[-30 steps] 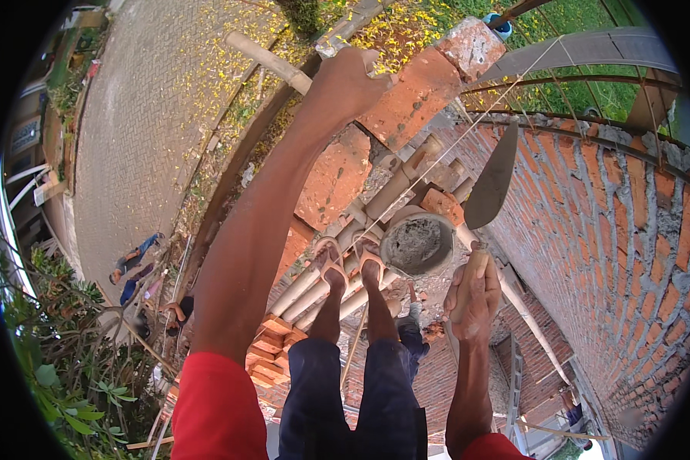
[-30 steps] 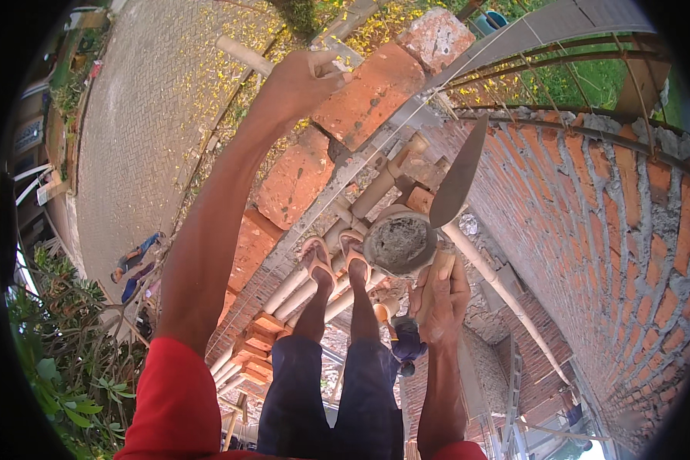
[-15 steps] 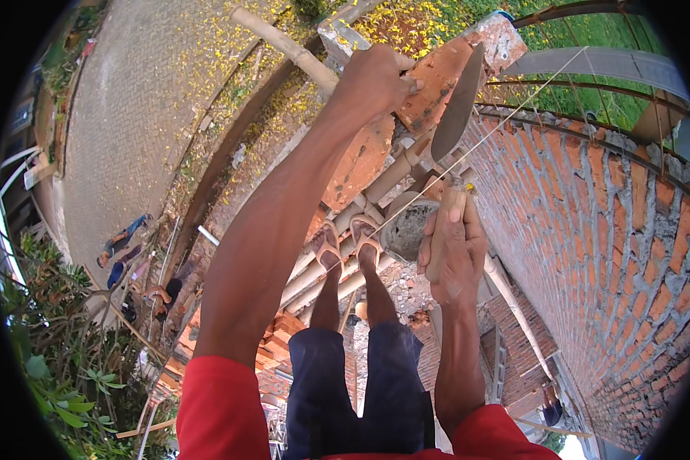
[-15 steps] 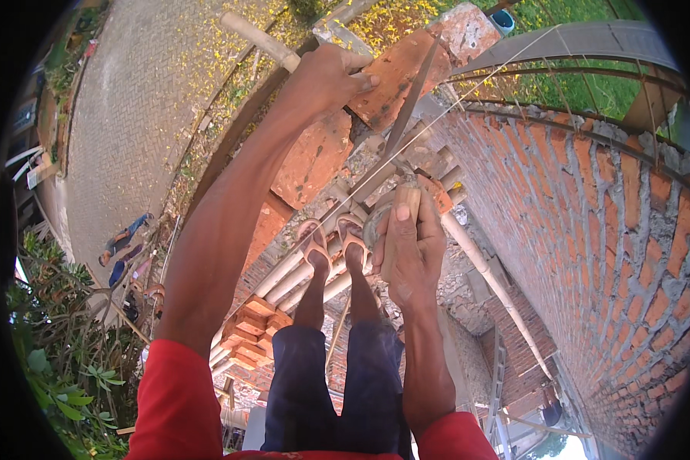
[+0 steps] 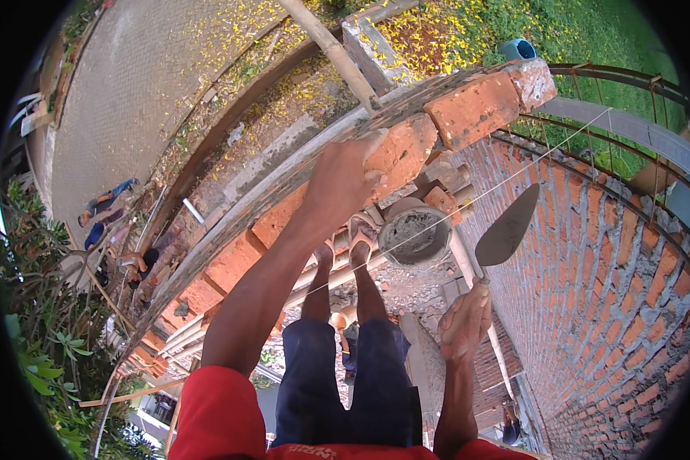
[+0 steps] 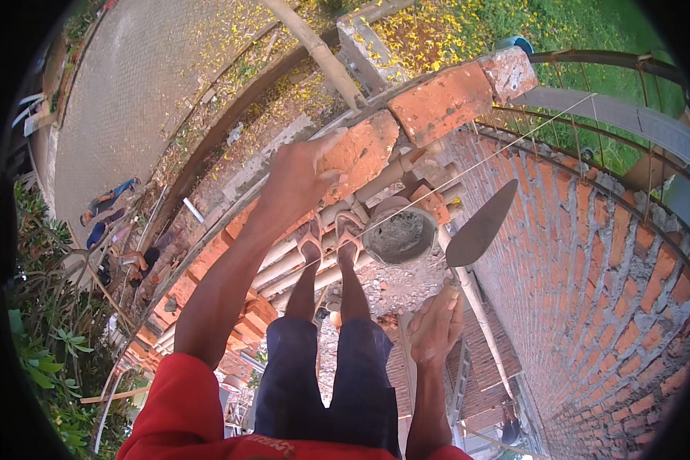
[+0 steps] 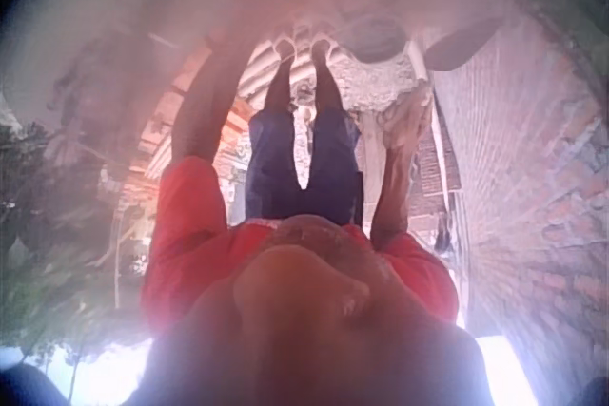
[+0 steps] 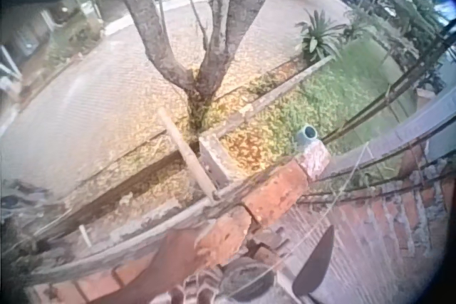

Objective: The person scoops mortar from a bucket with a trowel and applies it to a brick wall. They place bricks onto the mortar, tap them into position, and scrape off excess mortar. The person repeats this process to extend the brick wall.

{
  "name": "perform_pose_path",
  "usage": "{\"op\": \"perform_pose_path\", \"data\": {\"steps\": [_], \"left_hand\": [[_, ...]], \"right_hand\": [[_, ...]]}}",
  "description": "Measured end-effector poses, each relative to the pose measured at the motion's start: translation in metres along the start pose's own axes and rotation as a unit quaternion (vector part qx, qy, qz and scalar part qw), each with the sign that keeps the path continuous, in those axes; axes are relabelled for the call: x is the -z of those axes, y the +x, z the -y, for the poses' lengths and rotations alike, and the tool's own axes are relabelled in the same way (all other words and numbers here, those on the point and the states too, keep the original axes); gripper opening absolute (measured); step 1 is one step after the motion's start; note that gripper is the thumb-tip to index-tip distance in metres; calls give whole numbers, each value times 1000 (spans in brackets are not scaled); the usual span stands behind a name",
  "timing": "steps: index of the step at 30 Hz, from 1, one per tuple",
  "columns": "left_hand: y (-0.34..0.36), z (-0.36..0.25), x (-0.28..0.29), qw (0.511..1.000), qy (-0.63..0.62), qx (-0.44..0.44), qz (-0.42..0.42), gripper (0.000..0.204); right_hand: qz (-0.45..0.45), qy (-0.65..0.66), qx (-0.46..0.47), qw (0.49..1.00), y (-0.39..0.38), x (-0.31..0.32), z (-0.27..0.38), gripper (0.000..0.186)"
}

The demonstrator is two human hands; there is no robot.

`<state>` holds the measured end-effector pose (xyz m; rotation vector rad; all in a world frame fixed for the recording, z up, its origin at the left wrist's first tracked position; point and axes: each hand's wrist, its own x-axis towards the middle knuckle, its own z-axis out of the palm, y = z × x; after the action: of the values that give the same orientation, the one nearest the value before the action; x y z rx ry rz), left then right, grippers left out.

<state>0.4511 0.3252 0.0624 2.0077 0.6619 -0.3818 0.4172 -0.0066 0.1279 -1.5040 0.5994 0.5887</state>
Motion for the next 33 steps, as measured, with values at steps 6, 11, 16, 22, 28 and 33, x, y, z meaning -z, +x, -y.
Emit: {"op": "perform_pose_path", "data": {"steps": [6,11,16,22,28,33], "left_hand": [[-8,22,11,995,-20,-37,-94,57],[-29,51,26,990,-129,56,-28,35],[-30,52,20,998,-56,22,-36,31],[-66,42,60,989,-84,-20,-118,42],[-244,51,59,661,-730,-177,13,48],[-341,85,-65,424,-900,6,97,58]], "right_hand": [[64,-225,41,971,-11,-4,29,43],[161,-341,57,925,-10,-37,15,46],[220,-304,-23,927,-13,-38,-19,49],[84,-325,131,933,-65,7,39,34],[57,-728,495,470,34,-67,228,26],[139,-810,563,87,167,-230,227,22]]}}
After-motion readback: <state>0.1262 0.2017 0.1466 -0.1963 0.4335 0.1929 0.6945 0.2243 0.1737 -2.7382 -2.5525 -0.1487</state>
